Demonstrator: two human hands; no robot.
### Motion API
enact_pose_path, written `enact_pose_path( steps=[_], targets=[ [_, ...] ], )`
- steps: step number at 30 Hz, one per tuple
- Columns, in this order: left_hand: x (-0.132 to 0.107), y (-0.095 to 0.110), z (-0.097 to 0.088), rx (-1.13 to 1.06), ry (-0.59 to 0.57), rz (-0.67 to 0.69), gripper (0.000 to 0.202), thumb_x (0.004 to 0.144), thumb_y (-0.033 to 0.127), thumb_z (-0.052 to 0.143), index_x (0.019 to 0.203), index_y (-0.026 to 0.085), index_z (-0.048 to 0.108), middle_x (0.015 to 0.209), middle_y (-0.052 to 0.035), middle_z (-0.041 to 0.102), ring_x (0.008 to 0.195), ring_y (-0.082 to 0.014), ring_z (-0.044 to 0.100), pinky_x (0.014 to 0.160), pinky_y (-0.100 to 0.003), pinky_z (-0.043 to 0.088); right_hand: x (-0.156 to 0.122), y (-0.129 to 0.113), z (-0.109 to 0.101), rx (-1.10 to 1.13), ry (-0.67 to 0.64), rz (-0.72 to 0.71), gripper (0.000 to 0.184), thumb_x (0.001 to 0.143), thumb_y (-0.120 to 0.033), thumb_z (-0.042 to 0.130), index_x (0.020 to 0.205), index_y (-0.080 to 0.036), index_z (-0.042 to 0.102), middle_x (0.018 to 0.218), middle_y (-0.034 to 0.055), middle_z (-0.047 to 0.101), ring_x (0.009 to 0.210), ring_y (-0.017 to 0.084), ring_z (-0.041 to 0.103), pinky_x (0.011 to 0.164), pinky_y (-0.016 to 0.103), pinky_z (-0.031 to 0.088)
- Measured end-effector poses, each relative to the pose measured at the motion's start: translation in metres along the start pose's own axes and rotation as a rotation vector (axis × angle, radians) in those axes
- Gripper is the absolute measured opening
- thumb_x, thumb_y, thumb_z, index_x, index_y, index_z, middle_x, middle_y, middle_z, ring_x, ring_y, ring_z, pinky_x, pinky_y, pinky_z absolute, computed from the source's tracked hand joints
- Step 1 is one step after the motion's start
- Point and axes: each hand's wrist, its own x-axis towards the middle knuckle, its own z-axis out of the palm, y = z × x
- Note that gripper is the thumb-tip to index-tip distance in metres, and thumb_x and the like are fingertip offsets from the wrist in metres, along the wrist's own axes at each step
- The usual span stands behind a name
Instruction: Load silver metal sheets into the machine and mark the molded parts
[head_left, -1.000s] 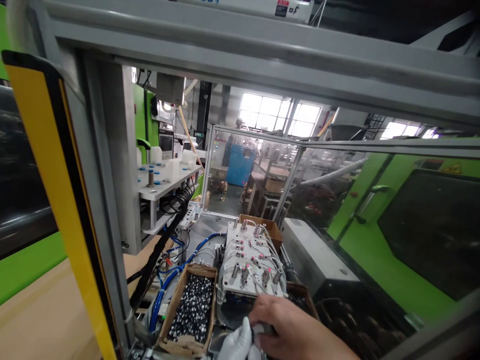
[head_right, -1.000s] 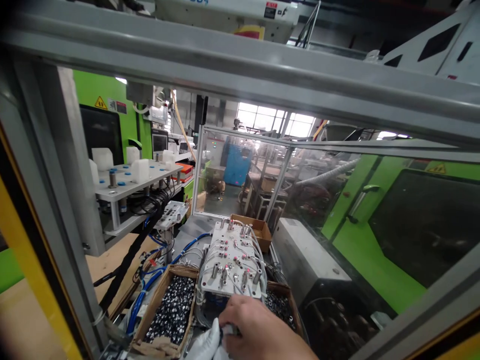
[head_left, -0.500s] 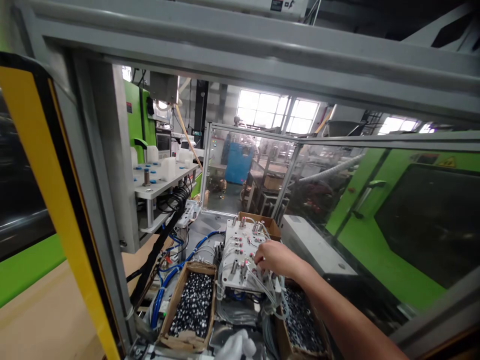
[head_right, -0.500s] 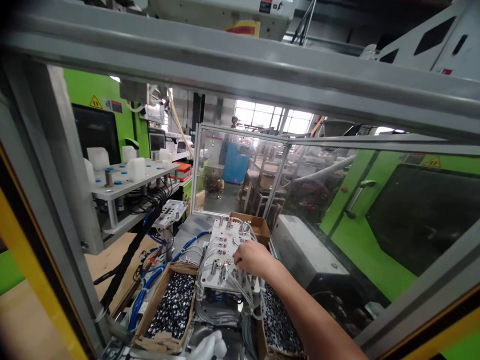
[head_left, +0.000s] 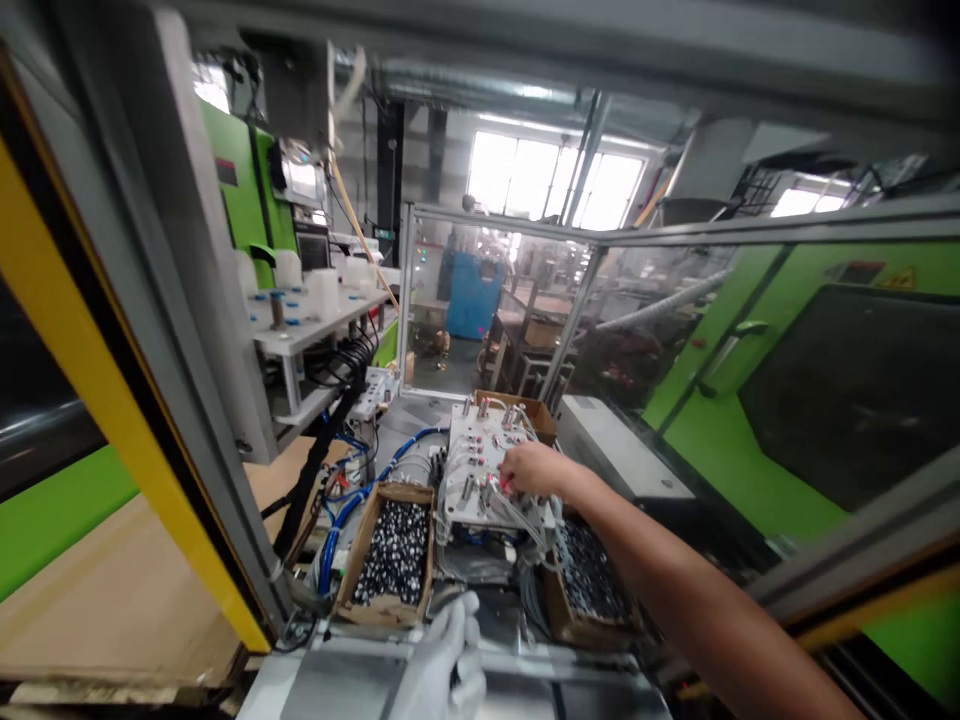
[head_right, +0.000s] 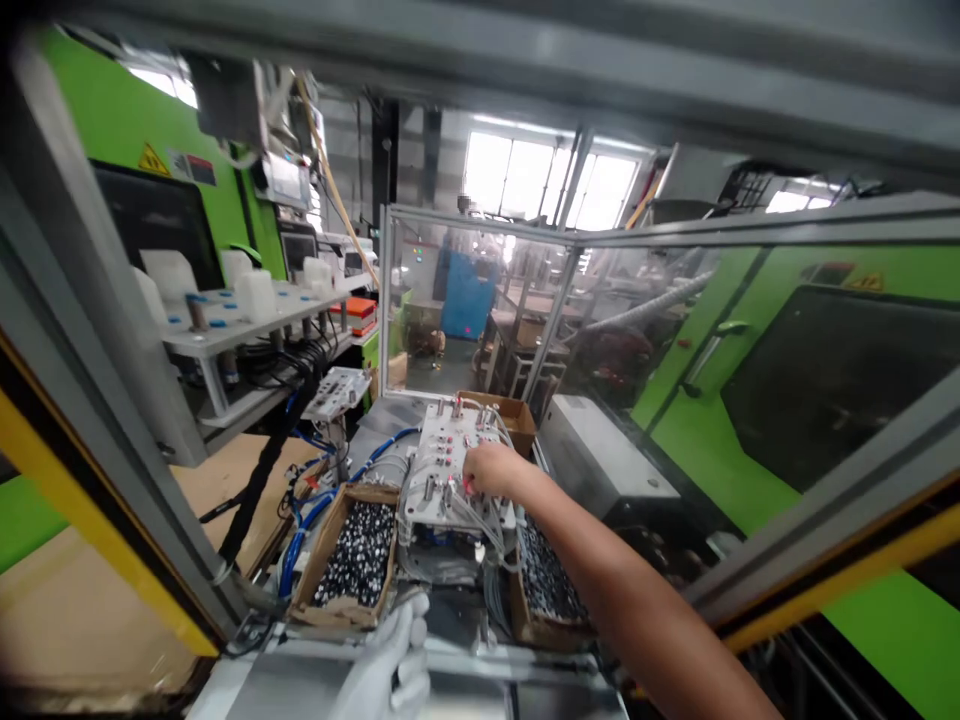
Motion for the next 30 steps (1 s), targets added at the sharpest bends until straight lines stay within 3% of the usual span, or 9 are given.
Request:
enact_pose_path(
  steps=[4, 7, 9, 12, 15, 18, 22, 25, 30],
  targets=[
    [-0.008, 0.002, 0.005, 0.017, -0.081, -0.007, 0.024, 0.085, 0.032, 0.069, 0.094, 0.009, 0.068, 0.060, 0.0044, 0.053, 0.039, 0.0025, 0.032, 0.034, -0.012, 0.024, -0.022, -0.002, -0.016, 0.032, 0.112, 0.043, 0.023, 0.091, -0.019, 0.058, 0.086, -0.017, 0.080, 0.088, 0.0074, 0.078, 0.084, 0.018, 0.066, 0.072, 0.023, 0.042],
    [-0.013, 0.005, 0.015, 0.081, -0.163, -0.030, 0.038, 0.082, 0.046, 0.071, 0.087, 0.008, 0.069, 0.049, 0.0081, 0.044, 0.034, 0.0019, 0.028, 0.033, -0.014, 0.020, -0.057, -0.025, -0.020, 0.093, 0.291, 0.066, 0.033, 0.101, -0.028, 0.045, 0.102, -0.015, 0.076, 0.103, 0.0116, 0.074, 0.096, 0.020, 0.064, 0.081, 0.027, 0.042],
    [-0.014, 0.005, 0.024, 0.120, -0.198, -0.038, 0.042, 0.076, 0.051, 0.075, 0.079, 0.010, 0.066, 0.045, 0.0081, 0.044, 0.032, 0.0012, 0.029, 0.033, -0.014, 0.019, -0.082, -0.049, -0.009, 0.224, 0.323, -0.018, 0.029, 0.100, -0.034, 0.051, 0.108, -0.018, 0.074, 0.104, 0.0084, 0.072, 0.092, 0.019, 0.064, 0.080, 0.027, 0.043],
    [-0.010, -0.001, 0.038, 0.100, -0.166, -0.043, 0.046, 0.064, 0.050, 0.085, 0.065, 0.016, 0.053, 0.043, 0.0085, 0.047, 0.030, 0.0001, 0.031, 0.033, -0.014, 0.019, -0.109, -0.082, 0.023, 0.369, 0.211, -0.139, 0.021, 0.090, -0.027, 0.062, 0.107, -0.021, 0.074, 0.105, 0.0052, 0.070, 0.088, 0.017, 0.064, 0.076, 0.025, 0.044],
    [-0.006, -0.009, 0.049, 0.070, -0.096, -0.052, 0.047, 0.067, 0.050, 0.082, 0.064, 0.018, 0.048, 0.041, 0.0108, 0.041, 0.029, 0.0001, 0.028, 0.032, -0.014, 0.019, -0.118, -0.093, 0.050, 0.399, 0.220, -0.141, 0.017, 0.086, -0.020, 0.063, 0.098, -0.020, 0.075, 0.101, 0.0043, 0.070, 0.087, 0.016, 0.064, 0.075, 0.024, 0.043],
    [-0.002, -0.013, 0.052, 0.069, -0.043, -0.084, 0.036, 0.078, 0.048, 0.074, 0.072, 0.017, 0.056, 0.051, 0.0061, 0.054, 0.034, -0.0014, 0.037, 0.033, -0.014, 0.025, -0.116, -0.078, 0.054, 0.389, 0.319, -0.121, 0.016, 0.092, -0.023, 0.060, 0.095, -0.021, 0.076, 0.096, 0.0036, 0.071, 0.090, 0.016, 0.065, 0.078, 0.023, 0.044],
    [0.006, -0.019, 0.043, 0.065, 0.027, -0.116, 0.020, 0.080, 0.022, 0.076, 0.095, 0.014, 0.066, 0.073, -0.0025, 0.070, 0.055, -0.0078, 0.062, 0.046, -0.017, 0.043, -0.094, -0.029, 0.029, 0.289, 0.464, 0.008, 0.024, 0.099, -0.027, 0.054, 0.102, -0.022, 0.077, 0.102, 0.0066, 0.073, 0.098, 0.019, 0.065, 0.083, 0.025, 0.045],
    [0.015, -0.027, 0.028, 0.063, 0.044, -0.104, 0.033, 0.071, 0.016, 0.082, 0.100, 0.012, 0.066, 0.069, -0.0016, 0.070, 0.052, -0.0083, 0.062, 0.043, -0.016, 0.039, -0.061, 0.012, 0.012, 0.128, 0.397, 0.166, 0.025, 0.097, -0.026, 0.054, 0.104, -0.025, 0.079, 0.107, 0.0069, 0.075, 0.100, 0.021, 0.066, 0.080, 0.025, 0.044],
    [0.023, -0.030, 0.009, 0.082, 0.019, -0.029, 0.048, 0.053, 0.038, 0.093, 0.083, 0.013, 0.065, 0.065, -0.0014, 0.071, 0.046, -0.0067, 0.057, 0.039, -0.014, 0.029, -0.011, 0.042, 0.009, 0.039, 0.260, 0.198, 0.023, 0.092, -0.026, 0.059, 0.101, -0.028, 0.080, 0.103, 0.0044, 0.078, 0.100, 0.021, 0.068, 0.074, 0.022, 0.043]
  ],
)
